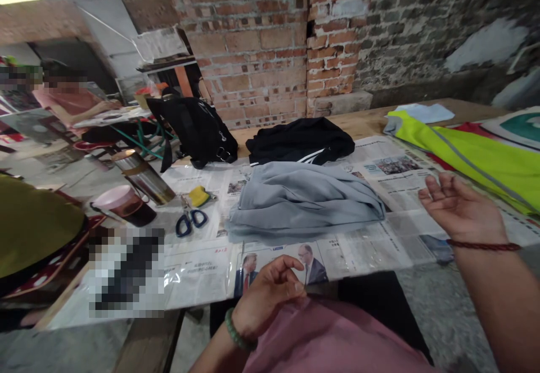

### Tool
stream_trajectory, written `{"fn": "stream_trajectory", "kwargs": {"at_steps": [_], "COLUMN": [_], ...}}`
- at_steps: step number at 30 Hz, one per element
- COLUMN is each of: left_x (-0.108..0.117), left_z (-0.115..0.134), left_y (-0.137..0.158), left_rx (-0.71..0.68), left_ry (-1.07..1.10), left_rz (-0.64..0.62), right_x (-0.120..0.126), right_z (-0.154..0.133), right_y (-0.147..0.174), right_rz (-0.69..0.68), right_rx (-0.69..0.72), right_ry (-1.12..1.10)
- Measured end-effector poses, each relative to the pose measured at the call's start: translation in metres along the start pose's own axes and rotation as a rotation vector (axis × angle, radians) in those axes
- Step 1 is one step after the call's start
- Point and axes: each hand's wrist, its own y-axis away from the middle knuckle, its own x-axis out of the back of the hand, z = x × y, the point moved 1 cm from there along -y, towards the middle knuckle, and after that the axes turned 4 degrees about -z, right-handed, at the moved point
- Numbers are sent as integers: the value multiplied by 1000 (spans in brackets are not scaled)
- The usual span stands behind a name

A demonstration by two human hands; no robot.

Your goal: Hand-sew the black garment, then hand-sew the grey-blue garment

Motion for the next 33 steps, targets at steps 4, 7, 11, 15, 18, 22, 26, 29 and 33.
{"fn": "stream_trajectory", "kwargs": {"at_steps": [4, 7, 11, 15, 18, 22, 26, 29, 33], "left_x": [4, 6, 6, 7, 7, 12, 16, 17, 13], "left_z": [2, 2, 3, 5, 5, -1, -11, -13, -6], "left_y": [1, 2, 1, 0, 0, 0, -1, -4, -13], "left_rx": [1, 3, 4, 23, 31, -130, -265, -306, -371], "left_ry": [-39, -56, -77, -152, -392, -1088, -1554, -1575, -1466], "left_rz": [-34, -47, -47, -62, -18, 119, 30, -65, -109], "right_x": [6, 9, 12, 13, 13, 7, 2, 2, -6], "right_z": [-4, -6, -8, -6, -4, -3, -5, -9, -20], "right_y": [-11, -17, -21, -25, -26, -22, -14, -11, -10], "right_rz": [-9, 4, 31, 29, 34, 63, -17, -188, -294], "right_rx": [-1, 2, -8, -37, -55, -85, -99, -166, -62], "right_ry": [-12, -19, -26, -23, -37, 3, 62, 117, 273]}}
